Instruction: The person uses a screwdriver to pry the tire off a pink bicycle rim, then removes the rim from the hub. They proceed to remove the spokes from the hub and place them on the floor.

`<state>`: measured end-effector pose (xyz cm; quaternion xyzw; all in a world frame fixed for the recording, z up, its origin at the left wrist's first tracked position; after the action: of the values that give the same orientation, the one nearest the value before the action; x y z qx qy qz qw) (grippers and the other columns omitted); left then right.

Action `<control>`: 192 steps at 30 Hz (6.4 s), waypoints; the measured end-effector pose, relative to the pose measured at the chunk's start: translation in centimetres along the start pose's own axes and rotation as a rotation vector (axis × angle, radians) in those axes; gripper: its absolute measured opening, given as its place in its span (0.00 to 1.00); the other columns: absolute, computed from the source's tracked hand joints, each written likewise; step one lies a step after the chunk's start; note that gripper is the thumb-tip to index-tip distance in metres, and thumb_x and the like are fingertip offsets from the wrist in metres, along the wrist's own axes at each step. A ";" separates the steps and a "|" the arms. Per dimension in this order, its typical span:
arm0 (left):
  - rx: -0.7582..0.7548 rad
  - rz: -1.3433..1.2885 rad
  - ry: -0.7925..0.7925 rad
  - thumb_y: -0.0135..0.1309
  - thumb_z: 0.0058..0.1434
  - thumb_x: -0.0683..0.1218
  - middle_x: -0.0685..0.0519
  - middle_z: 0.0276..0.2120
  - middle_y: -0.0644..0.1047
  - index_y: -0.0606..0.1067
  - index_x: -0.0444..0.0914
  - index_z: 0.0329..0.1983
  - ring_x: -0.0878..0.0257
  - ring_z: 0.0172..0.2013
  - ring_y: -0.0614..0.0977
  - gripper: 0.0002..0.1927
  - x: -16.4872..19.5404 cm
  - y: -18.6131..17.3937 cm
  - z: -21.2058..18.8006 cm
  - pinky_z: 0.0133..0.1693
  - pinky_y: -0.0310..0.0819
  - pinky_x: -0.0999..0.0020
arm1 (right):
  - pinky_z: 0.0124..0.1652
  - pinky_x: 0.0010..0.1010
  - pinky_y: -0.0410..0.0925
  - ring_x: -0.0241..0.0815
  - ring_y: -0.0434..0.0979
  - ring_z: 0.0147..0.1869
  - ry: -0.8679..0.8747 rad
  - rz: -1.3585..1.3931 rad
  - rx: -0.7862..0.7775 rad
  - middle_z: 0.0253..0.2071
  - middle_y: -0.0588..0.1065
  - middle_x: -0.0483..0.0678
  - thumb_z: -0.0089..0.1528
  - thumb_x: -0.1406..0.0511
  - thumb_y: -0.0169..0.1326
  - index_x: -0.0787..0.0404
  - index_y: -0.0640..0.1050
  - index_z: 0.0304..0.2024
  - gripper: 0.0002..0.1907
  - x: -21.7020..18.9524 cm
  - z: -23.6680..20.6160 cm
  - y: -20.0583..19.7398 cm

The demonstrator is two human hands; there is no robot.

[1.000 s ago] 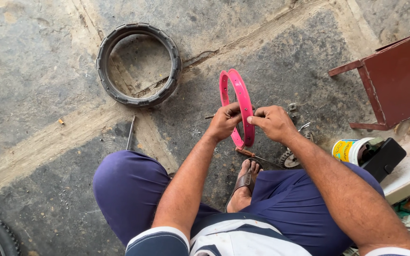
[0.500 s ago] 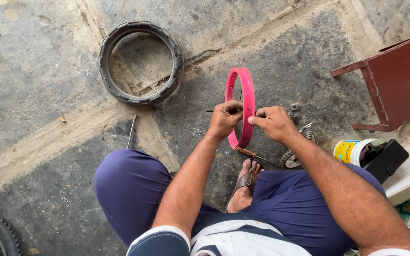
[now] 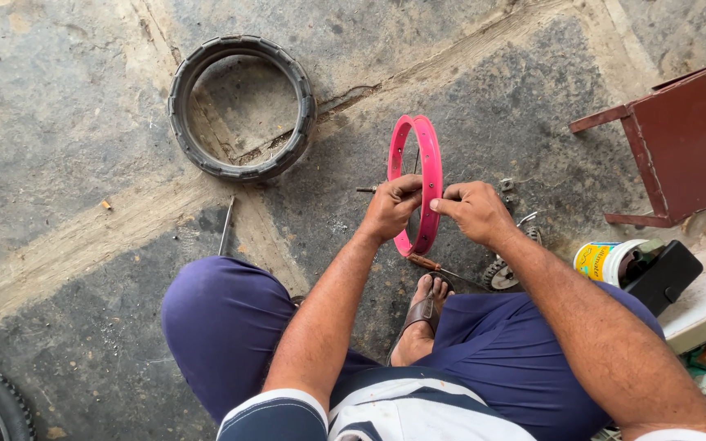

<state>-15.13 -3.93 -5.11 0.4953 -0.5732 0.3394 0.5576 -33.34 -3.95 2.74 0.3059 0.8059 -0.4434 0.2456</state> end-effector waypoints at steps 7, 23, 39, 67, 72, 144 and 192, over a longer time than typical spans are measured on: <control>0.115 0.049 -0.004 0.62 0.62 0.38 0.53 0.38 0.83 0.80 0.35 0.46 0.68 0.39 0.83 0.09 -0.5 -0.3 0.0 0.44 0.81 0.69 | 0.28 0.36 0.65 0.36 0.70 0.24 0.009 0.004 -0.017 0.18 0.72 0.48 0.59 0.55 0.61 0.64 0.85 0.35 0.17 -0.2 -0.1 0.0; 0.056 -0.111 -0.008 0.60 0.64 0.37 0.54 0.40 0.84 0.81 0.33 0.47 0.68 0.41 0.82 0.09 -1.3 -0.2 0.3 0.46 0.80 0.69 | 0.28 0.35 0.65 0.36 0.70 0.24 -0.019 0.013 -0.027 0.18 0.73 0.48 0.59 0.55 0.61 0.64 0.85 0.34 0.17 -0.4 -0.2 -0.1; 0.001 -0.023 -0.063 0.56 0.65 0.39 0.54 0.41 0.84 0.80 0.36 0.50 0.67 0.44 0.83 0.10 -0.5 -0.3 0.1 0.48 0.79 0.70 | 0.29 0.36 0.66 0.37 0.70 0.25 -0.014 0.014 -0.007 0.19 0.72 0.51 0.59 0.56 0.61 0.64 0.85 0.35 0.17 0.0 -0.1 -0.1; -0.089 -0.246 -0.118 0.55 0.69 0.40 0.51 0.46 0.83 0.79 0.32 0.54 0.64 0.47 0.84 0.12 -1.9 0.2 0.4 0.52 0.81 0.65 | 0.35 0.40 0.73 0.49 0.80 0.36 -0.611 -0.567 0.428 0.31 0.77 0.47 0.62 0.63 0.60 0.55 0.82 0.42 0.07 -4.0 -2.6 -0.8; -0.352 -0.435 -0.132 0.55 0.65 0.39 0.48 0.58 0.77 0.66 0.35 0.68 0.60 0.58 0.79 0.28 -0.9 0.0 -0.5 0.61 0.74 0.60 | 0.36 0.38 0.73 0.48 0.80 0.37 -0.629 -0.620 0.441 0.32 0.77 0.48 0.64 0.65 0.56 0.58 0.80 0.36 0.05 -3.3 -1.8 -0.1; -0.153 0.429 0.019 0.62 0.59 0.46 0.46 0.44 0.80 0.73 0.35 0.54 0.55 0.45 0.83 0.21 2.6 1.7 -0.6 0.47 0.78 0.60 | 0.37 0.44 0.73 0.54 0.80 0.37 -0.571 -0.473 0.316 0.32 0.77 0.49 0.56 0.61 0.60 0.55 0.83 0.40 0.10 -2.3 -1.1 -1.1; 0.068 0.126 0.155 0.60 0.64 0.36 0.53 0.42 0.83 0.81 0.34 0.48 0.68 0.43 0.82 0.10 -0.4 0.4 2.1 0.48 0.78 0.71 | 0.40 0.43 0.74 0.53 0.82 0.43 -0.449 -0.379 0.319 0.39 0.81 0.46 0.53 0.54 0.64 0.50 0.83 0.42 0.16 -0.2 3.3 -0.7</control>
<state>-16.18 -5.73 -5.78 0.4493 -0.5466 0.4301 0.5607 -33.30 -7.18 1.69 0.0798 0.6945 -0.6582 0.2794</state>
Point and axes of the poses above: each hand's wrist, its own z-axis towards the middle knuckle, its own y-axis out of the palm, x = y × z, the point moved 1 cm from there along z, towards the middle knuckle
